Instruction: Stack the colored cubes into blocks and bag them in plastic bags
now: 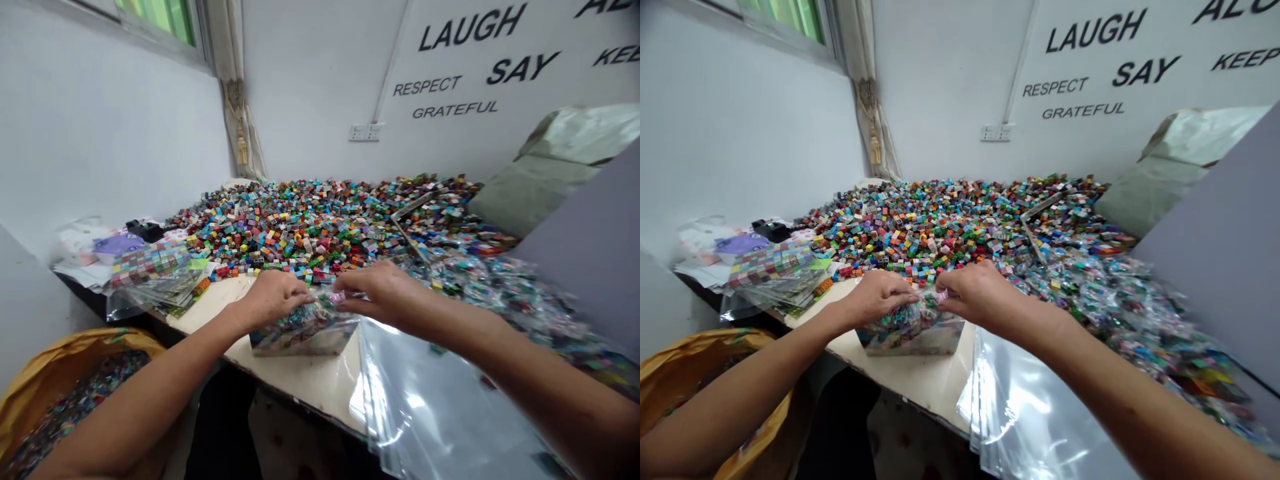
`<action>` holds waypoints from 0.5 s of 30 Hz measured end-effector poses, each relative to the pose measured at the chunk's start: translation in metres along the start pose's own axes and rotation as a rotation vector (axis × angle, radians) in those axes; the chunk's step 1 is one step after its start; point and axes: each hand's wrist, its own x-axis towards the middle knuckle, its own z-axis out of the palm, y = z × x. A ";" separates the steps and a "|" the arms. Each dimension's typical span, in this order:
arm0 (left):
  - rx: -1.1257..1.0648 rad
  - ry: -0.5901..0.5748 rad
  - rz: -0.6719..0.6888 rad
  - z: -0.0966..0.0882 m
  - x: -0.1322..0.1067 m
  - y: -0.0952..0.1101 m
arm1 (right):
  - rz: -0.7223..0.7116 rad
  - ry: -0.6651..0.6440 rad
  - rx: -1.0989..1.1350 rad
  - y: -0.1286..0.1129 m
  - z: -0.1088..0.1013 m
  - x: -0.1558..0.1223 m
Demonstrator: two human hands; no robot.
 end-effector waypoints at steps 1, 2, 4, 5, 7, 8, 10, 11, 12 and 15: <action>0.002 0.007 0.018 0.001 0.000 0.001 | -0.019 0.014 -0.027 -0.001 0.003 0.000; 0.008 0.014 0.035 0.002 0.000 0.001 | -0.044 0.028 -0.043 -0.001 0.005 0.000; 0.037 0.036 0.063 0.003 -0.001 0.004 | -0.098 0.029 -0.059 -0.002 0.007 0.001; 0.065 0.048 0.077 0.003 -0.002 0.005 | -0.117 0.007 -0.065 -0.003 0.007 0.002; 0.137 0.066 0.095 0.005 -0.004 0.008 | -0.120 -0.073 -0.081 -0.005 0.007 0.004; 0.166 0.075 0.102 0.006 -0.006 0.010 | -0.099 -0.115 -0.093 -0.006 0.007 0.005; 0.182 0.113 0.108 0.009 -0.008 0.011 | -0.038 -0.184 -0.116 -0.008 0.006 0.007; 0.169 0.141 0.107 0.011 -0.009 0.011 | -0.016 -0.212 -0.120 -0.009 0.006 0.007; 0.147 0.171 0.103 0.012 -0.009 0.011 | -0.006 -0.235 -0.121 -0.010 0.005 0.006; 0.080 0.219 0.088 0.015 -0.009 0.008 | -0.032 -0.220 -0.125 -0.011 0.007 0.002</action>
